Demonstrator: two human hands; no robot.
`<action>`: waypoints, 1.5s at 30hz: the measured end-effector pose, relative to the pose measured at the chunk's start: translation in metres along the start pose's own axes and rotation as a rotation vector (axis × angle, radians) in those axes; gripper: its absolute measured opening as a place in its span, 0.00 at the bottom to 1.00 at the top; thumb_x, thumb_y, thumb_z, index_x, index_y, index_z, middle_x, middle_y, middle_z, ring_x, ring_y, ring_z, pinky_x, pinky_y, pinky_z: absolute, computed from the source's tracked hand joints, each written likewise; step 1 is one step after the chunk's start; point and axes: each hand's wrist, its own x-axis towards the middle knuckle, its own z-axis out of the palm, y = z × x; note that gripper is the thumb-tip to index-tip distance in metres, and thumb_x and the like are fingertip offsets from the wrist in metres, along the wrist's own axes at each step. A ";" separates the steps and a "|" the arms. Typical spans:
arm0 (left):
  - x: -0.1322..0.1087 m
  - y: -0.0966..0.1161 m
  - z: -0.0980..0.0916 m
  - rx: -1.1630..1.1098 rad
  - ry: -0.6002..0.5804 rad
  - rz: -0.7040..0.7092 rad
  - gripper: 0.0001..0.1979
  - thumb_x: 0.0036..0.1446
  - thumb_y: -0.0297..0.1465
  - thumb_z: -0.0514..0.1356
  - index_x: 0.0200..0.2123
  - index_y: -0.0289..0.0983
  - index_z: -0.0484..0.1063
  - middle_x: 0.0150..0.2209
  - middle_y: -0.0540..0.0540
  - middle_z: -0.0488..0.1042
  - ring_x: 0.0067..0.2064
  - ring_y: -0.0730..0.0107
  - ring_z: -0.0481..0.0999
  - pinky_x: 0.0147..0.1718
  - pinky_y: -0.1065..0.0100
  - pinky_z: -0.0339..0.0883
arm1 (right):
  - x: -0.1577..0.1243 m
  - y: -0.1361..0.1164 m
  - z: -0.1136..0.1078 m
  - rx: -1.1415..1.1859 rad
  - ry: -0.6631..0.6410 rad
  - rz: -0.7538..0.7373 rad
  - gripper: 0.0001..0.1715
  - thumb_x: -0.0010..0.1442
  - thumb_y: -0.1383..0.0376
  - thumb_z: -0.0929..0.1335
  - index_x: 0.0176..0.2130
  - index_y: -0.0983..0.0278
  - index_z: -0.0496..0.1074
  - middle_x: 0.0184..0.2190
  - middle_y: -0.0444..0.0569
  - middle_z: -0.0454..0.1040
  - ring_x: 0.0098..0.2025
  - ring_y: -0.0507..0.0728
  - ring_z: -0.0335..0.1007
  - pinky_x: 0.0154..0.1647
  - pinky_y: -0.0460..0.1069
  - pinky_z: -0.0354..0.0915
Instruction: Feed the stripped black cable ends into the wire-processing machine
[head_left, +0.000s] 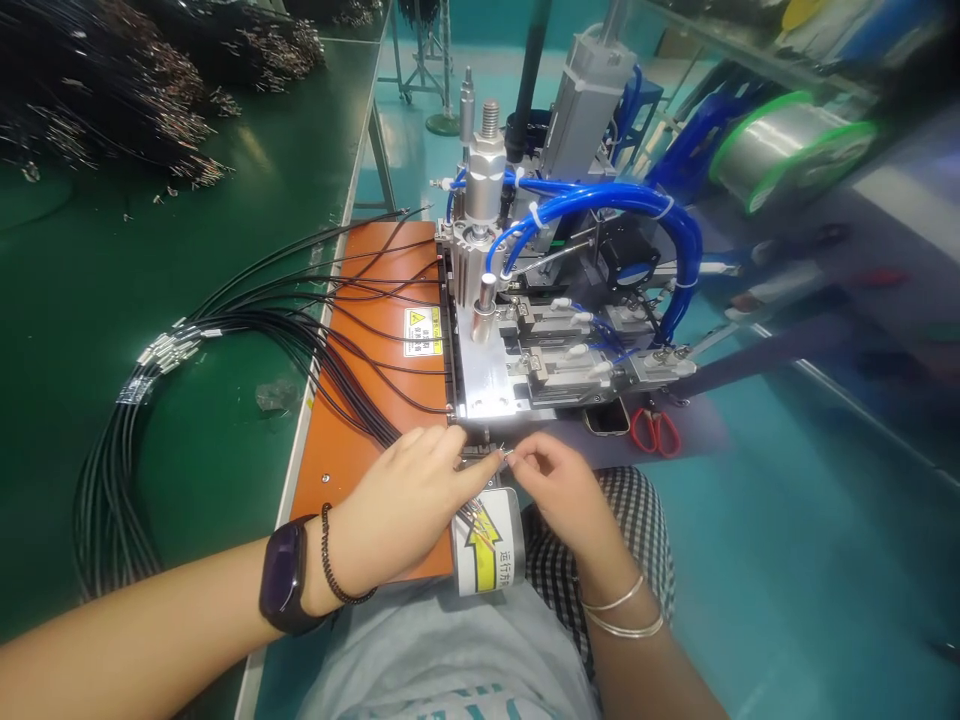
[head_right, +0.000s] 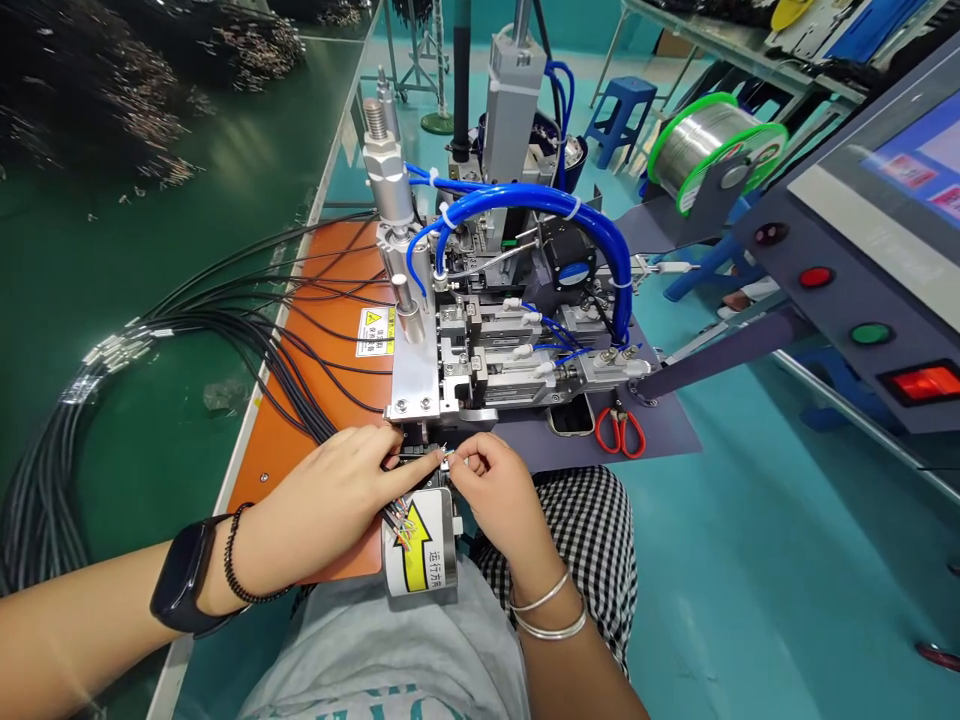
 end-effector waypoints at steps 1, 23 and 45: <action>0.000 0.001 0.000 0.007 -0.004 0.000 0.27 0.56 0.20 0.49 0.58 0.44 0.58 0.36 0.44 0.62 0.36 0.63 0.63 0.37 0.60 0.65 | 0.000 0.000 -0.001 0.027 -0.020 0.007 0.08 0.55 0.61 0.66 0.29 0.64 0.68 0.23 0.41 0.63 0.26 0.51 0.59 0.27 0.46 0.57; -0.008 -0.009 0.000 0.025 -0.003 -0.014 0.08 0.57 0.21 0.51 0.37 0.35 0.66 0.35 0.44 0.67 0.35 0.62 0.67 0.32 0.60 0.66 | 0.002 0.001 0.010 0.148 0.116 -0.015 0.10 0.54 0.59 0.67 0.31 0.65 0.72 0.30 0.47 0.72 0.34 0.56 0.65 0.32 0.48 0.61; -0.026 -0.003 -0.006 0.000 -0.073 -0.014 0.14 0.53 0.21 0.51 0.44 0.33 0.66 0.37 0.43 0.71 0.37 0.58 0.71 0.34 0.56 0.68 | -0.011 0.000 -0.006 0.099 0.113 0.010 0.12 0.58 0.58 0.66 0.37 0.64 0.70 0.33 0.47 0.70 0.33 0.54 0.63 0.31 0.47 0.59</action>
